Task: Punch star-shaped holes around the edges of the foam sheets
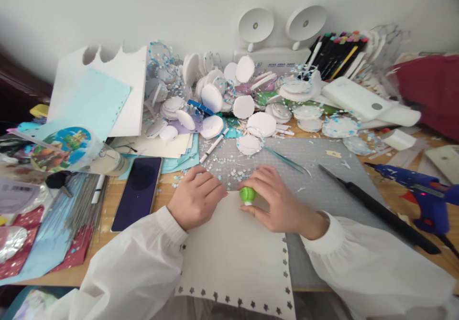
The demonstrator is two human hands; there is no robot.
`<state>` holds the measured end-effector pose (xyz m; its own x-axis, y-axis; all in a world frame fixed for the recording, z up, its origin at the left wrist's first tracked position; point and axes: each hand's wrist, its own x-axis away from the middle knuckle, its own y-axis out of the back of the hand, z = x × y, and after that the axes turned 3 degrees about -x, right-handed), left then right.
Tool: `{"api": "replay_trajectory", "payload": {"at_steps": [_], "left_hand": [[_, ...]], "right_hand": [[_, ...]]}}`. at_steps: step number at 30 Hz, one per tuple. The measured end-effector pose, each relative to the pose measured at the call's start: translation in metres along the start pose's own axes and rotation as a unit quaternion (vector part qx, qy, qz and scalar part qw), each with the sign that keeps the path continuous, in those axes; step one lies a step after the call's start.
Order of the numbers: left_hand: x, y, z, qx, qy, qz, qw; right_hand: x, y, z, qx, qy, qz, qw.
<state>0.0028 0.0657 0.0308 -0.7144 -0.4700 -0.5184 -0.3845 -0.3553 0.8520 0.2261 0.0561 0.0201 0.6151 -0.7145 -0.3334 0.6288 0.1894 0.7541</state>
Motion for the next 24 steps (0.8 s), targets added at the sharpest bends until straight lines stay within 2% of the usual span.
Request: {"api": "replay_trajectory", "payload": {"at_steps": [9, 17, 21, 24], "left_hand": [[-0.002, 0.001, -0.002, -0.003, 0.027, 0.013, 1.000], [-0.010, 0.009, -0.035, -0.028, 0.057, -0.042, 0.997], [-0.010, 0.006, -0.037, -0.040, 0.101, -0.004, 0.994], [-0.009, 0.004, -0.034, -0.047, 0.080, 0.032, 0.995]], "right_hand": [[-0.001, -0.002, 0.003, 0.006, 0.002, -0.038, 0.999], [-0.002, -0.006, 0.011, 0.090, 0.027, -0.044, 0.995], [-0.003, -0.007, 0.014, 0.093, 0.023, -0.023, 0.995], [-0.004, -0.007, 0.015, 0.092, 0.020, -0.015, 0.995]]}}
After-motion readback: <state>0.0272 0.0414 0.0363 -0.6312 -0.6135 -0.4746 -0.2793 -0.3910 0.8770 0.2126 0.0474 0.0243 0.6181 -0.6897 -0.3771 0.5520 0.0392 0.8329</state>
